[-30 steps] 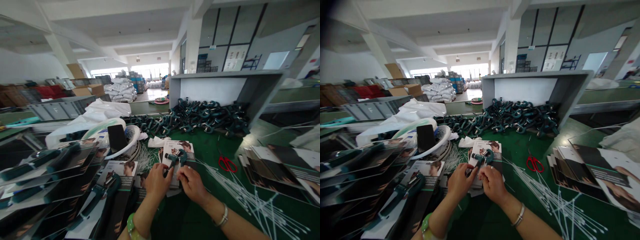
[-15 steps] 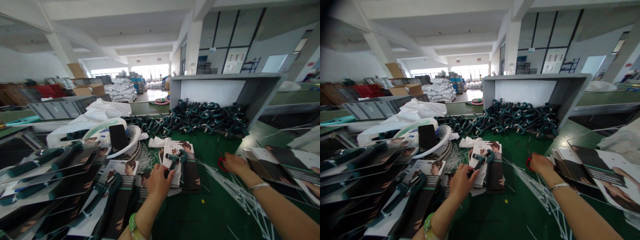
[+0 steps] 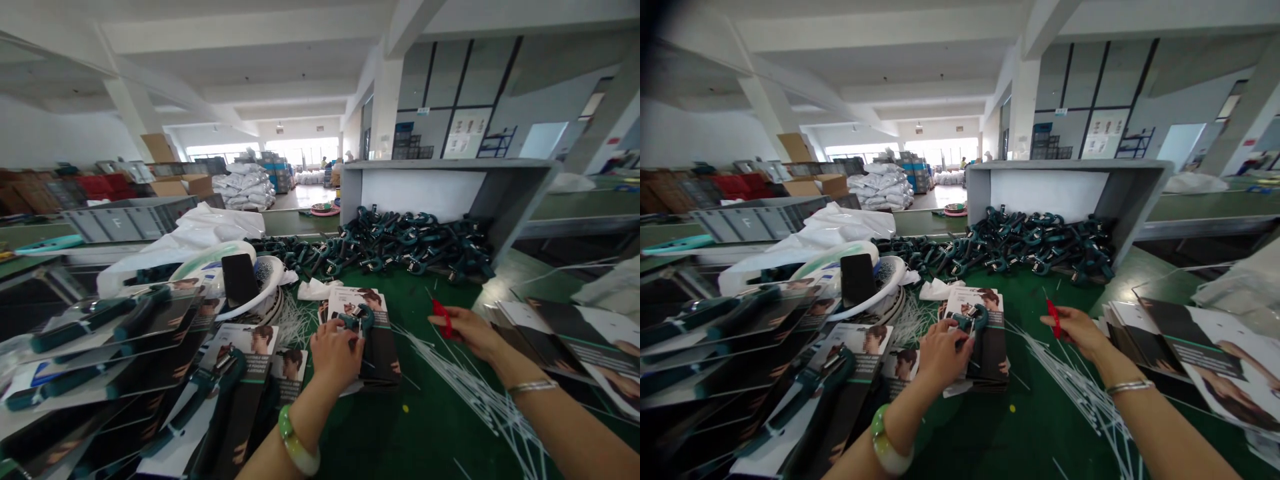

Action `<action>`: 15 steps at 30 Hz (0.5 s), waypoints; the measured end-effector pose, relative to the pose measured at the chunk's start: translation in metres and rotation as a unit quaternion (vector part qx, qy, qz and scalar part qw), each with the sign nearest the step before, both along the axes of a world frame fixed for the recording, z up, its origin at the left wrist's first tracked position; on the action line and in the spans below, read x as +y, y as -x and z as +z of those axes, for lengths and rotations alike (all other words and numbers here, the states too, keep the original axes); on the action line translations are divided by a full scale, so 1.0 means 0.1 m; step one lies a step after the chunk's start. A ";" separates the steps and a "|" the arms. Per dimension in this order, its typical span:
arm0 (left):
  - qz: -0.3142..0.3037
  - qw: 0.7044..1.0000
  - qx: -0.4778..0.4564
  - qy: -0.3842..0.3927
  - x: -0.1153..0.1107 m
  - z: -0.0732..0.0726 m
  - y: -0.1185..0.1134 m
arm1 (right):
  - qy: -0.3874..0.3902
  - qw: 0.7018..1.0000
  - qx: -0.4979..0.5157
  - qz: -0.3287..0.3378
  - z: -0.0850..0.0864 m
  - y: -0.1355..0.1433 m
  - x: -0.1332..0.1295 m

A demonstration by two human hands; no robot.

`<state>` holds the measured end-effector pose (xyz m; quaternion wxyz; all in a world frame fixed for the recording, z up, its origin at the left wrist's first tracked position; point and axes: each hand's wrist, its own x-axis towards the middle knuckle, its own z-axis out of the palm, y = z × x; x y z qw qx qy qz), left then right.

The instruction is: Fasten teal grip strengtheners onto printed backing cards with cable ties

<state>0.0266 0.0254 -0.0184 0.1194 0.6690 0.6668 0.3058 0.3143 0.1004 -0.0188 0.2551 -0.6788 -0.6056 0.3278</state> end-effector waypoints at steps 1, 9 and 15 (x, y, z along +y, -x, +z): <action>0.000 0.999 -0.040 0.015 0.04 -0.03 -0.01 | -0.013 0.999 0.029 0.023 0.02 0.07 -0.08; -0.021 0.982 -0.185 0.035 0.20 -0.20 0.08 | -0.254 0.868 -0.324 0.277 0.15 0.71 -0.58; -0.035 0.976 -0.212 0.032 0.19 -0.21 0.09 | -0.340 0.761 -0.467 0.297 0.16 0.86 -0.54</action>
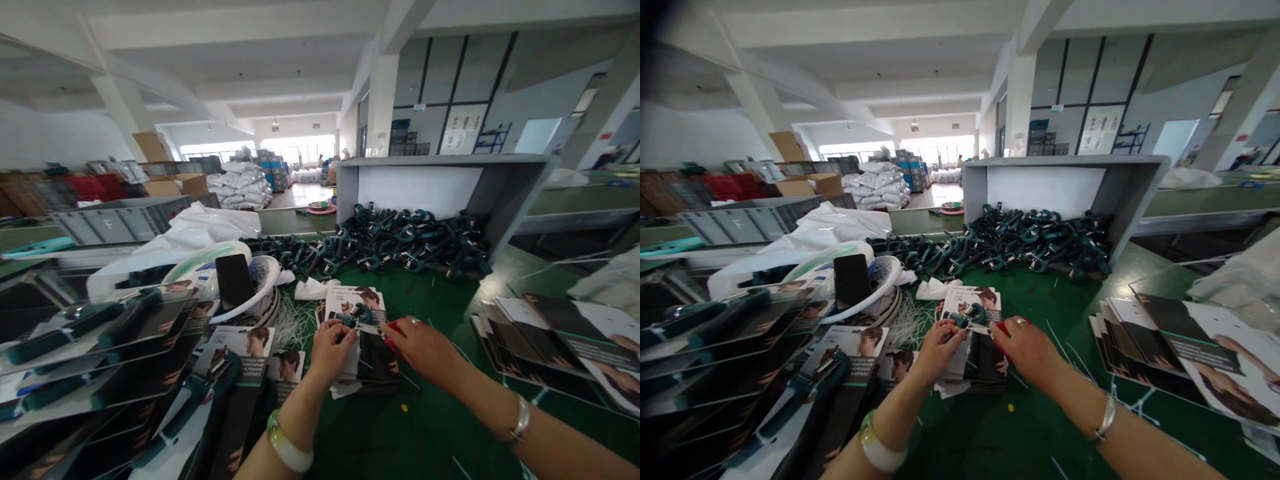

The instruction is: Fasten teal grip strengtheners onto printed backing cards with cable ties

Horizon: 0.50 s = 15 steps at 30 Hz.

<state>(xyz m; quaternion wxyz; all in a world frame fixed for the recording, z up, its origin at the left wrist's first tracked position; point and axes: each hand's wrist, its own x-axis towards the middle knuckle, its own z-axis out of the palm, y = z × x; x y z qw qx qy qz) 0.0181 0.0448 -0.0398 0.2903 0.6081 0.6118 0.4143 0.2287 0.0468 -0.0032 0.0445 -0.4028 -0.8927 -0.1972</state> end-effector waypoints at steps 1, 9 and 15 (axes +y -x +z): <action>-0.004 1.000 -0.004 -0.002 0.00 0.00 0.00 | -0.011 1.000 -0.009 0.003 -0.02 0.02 0.01; -0.033 0.999 0.012 -0.019 -0.04 0.06 0.01 | 0.006 0.999 -0.030 -0.020 -0.04 0.18 0.08; -0.023 1.000 -0.004 -0.014 -0.03 0.03 0.01 | 0.016 0.999 -0.034 0.034 0.03 0.19 0.18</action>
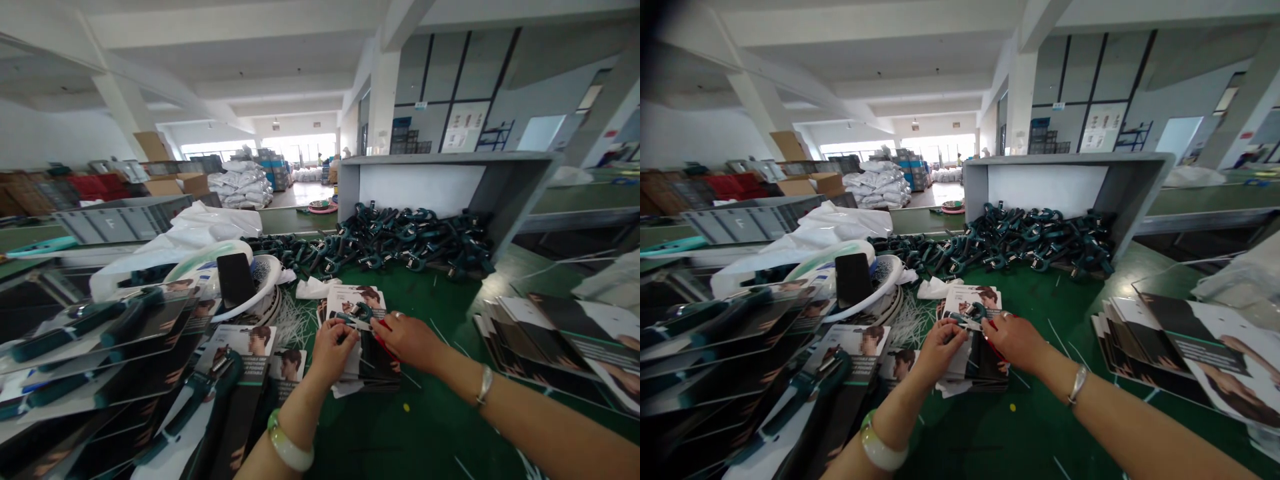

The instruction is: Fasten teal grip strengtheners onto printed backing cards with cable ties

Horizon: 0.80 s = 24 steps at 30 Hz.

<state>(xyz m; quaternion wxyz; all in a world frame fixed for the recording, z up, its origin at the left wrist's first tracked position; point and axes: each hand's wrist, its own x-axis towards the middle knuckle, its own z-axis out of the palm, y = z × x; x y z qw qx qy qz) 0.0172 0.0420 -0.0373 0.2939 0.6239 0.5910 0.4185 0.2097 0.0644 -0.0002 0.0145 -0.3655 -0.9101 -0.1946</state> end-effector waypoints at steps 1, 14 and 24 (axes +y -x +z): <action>0.003 1.000 -0.004 0.001 0.00 -0.01 0.00 | 0.004 1.000 0.003 0.007 0.00 -0.01 0.02; 0.157 0.984 -0.073 0.029 -0.04 -0.02 0.29 | 0.320 0.942 0.097 -0.027 0.52 -0.08 0.09; 0.079 0.990 0.081 0.079 -0.25 0.09 0.30 | 0.432 0.901 -0.027 -0.024 0.85 0.41 0.29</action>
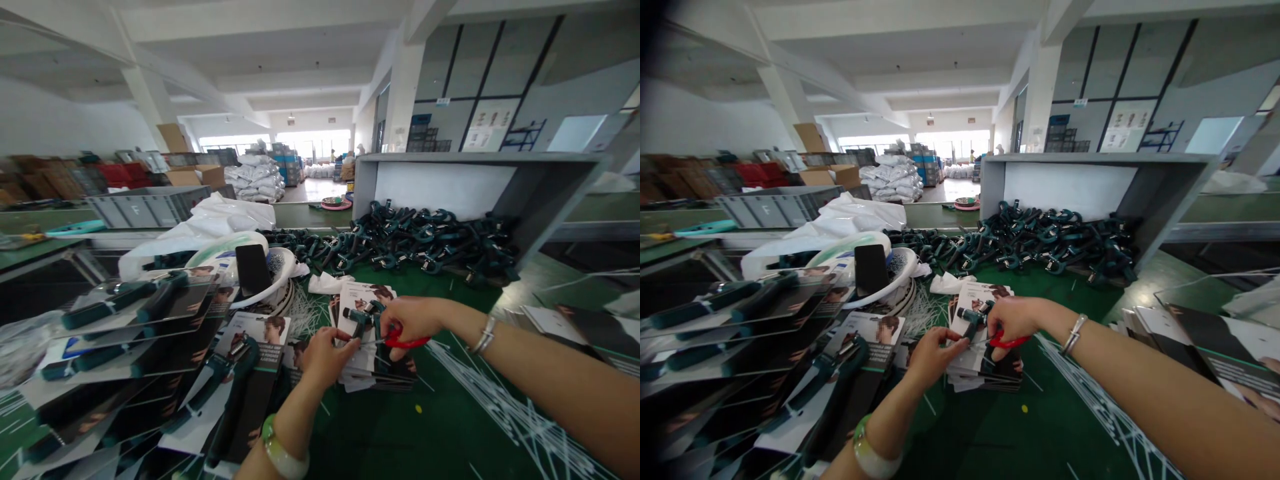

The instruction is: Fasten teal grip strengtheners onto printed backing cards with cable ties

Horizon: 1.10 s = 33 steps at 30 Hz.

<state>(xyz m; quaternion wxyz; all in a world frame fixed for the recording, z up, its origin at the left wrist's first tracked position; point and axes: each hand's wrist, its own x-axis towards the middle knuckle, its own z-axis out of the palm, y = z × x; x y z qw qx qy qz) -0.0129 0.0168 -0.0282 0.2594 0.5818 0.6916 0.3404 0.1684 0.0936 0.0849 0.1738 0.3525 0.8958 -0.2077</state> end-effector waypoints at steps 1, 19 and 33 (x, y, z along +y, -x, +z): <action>-0.003 1.000 -0.016 0.001 0.03 -0.03 0.01 | 0.011 1.000 -0.011 0.000 0.00 0.04 0.03; -0.062 0.986 -0.154 0.024 0.20 -0.14 0.12 | 0.194 0.973 -0.117 -0.044 0.03 0.33 0.37; -0.073 0.983 -0.162 0.041 0.25 -0.12 0.13 | 0.255 0.964 -0.072 -0.009 -0.21 0.29 0.58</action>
